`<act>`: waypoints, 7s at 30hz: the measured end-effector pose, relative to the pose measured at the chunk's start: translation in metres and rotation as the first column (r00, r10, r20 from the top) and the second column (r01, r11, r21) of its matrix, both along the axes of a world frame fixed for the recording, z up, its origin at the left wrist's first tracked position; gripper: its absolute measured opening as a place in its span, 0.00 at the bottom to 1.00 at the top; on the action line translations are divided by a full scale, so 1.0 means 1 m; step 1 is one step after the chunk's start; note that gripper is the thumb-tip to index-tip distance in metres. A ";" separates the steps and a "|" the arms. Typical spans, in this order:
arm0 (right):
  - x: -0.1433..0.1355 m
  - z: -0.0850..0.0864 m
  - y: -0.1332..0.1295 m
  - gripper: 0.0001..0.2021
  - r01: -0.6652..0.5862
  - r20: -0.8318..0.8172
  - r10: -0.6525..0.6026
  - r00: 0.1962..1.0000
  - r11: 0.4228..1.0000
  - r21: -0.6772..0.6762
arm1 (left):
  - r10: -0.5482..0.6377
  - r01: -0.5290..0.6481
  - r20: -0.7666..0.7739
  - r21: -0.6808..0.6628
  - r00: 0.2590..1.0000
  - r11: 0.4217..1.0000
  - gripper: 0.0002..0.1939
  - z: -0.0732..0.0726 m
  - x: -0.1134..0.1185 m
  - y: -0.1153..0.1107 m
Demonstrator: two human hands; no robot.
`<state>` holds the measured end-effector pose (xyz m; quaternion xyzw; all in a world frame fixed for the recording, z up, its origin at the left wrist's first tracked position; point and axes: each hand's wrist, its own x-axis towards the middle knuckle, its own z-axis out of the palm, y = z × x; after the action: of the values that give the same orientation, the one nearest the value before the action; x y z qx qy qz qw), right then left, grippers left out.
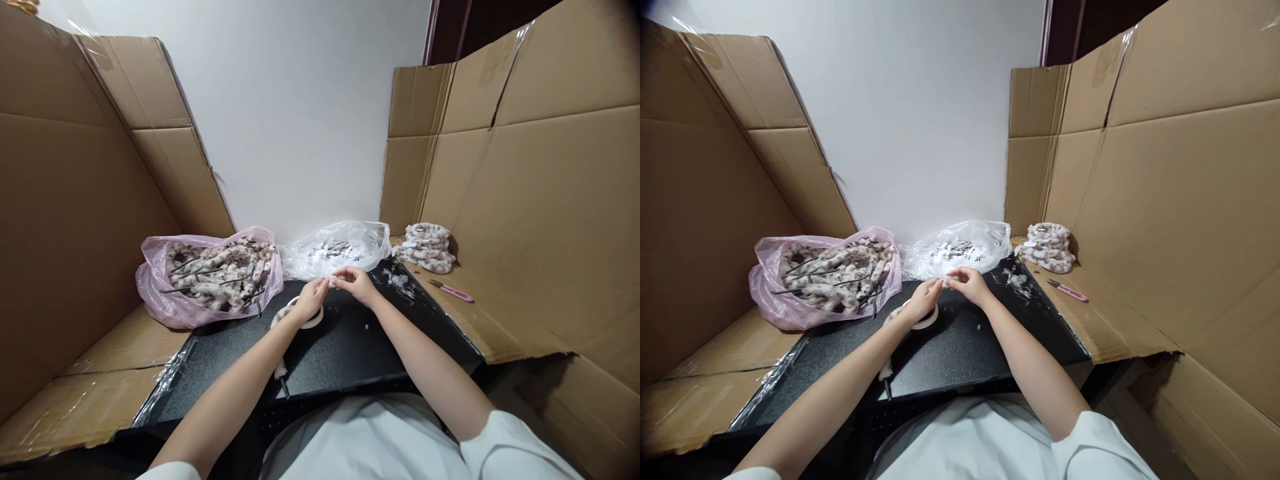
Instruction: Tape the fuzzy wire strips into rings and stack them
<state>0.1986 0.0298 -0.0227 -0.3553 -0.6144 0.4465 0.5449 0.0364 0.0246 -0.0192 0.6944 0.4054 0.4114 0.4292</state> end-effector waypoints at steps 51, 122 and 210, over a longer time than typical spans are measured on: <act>0.015 -0.002 0.017 0.12 -0.015 -0.543 -0.140 0.828 0.963 -0.271 | -0.103 0.103 -0.007 0.012 0.995 0.995 0.23 0.001 -0.003 0.006; -0.012 -0.009 0.000 0.21 0.286 0.073 -0.297 0.952 0.949 0.131 | -0.079 0.102 -0.130 0.184 0.988 0.978 0.15 0.002 0.005 0.000; -0.008 -0.002 0.000 0.16 -0.130 -0.368 -0.017 0.930 0.919 -0.371 | -0.177 0.176 -0.001 0.085 0.984 0.981 0.25 -0.005 0.007 0.002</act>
<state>0.1908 0.0295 -0.0248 -0.3492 -0.4119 0.6334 0.5542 0.0437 0.0267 -0.0242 0.7438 0.3229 0.3910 0.4355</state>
